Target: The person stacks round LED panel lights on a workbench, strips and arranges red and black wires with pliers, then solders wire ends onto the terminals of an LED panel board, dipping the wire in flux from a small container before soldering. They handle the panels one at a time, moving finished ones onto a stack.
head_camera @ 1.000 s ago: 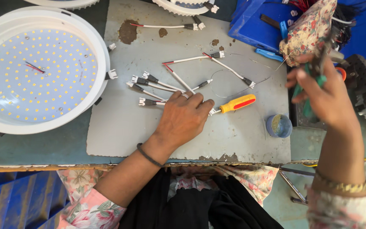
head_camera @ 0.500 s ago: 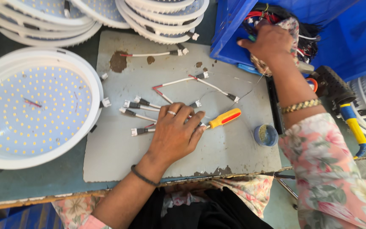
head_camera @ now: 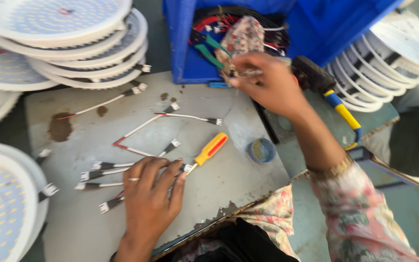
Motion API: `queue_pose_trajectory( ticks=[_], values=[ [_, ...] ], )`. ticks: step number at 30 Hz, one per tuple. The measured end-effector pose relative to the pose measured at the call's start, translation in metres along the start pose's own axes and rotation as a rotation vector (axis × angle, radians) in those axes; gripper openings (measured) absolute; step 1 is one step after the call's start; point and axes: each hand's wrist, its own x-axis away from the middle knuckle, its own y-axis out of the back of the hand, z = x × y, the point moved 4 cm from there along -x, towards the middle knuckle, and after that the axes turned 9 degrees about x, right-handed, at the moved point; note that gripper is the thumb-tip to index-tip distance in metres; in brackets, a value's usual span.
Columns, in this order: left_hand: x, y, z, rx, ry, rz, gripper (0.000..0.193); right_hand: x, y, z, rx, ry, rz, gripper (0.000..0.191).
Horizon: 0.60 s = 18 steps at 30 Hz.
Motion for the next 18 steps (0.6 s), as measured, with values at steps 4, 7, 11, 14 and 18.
queue_pose_trajectory(
  ticks=[4, 7, 11, 14, 18],
  values=[
    [0.006, 0.004, 0.000, -0.001, 0.050, 0.006, 0.027, 0.120, 0.042, -0.038, -0.217, -0.472, -0.132, 0.016],
    [0.008, 0.009, 0.005, -0.013, 0.083, -0.024, 0.027, 0.191, 0.028, -0.070, -0.646, -0.577, -0.349, 0.009],
    [0.009, 0.019, 0.004, -0.023, 0.081, -0.081, 0.026, 0.236, 0.002, -0.119, -1.394, -0.642, -0.602, 0.014],
    [0.011, 0.030, -0.002, 0.034, 0.061, -0.133, 0.017, 0.244, -0.004, -0.141, -1.590, -0.575, -0.589, 0.015],
    [0.031, 0.072, -0.003, -0.052, 0.095, -0.207, 0.020, 0.244, -0.017, -0.159, -1.580, -0.563, -0.467, 0.010]
  ],
)
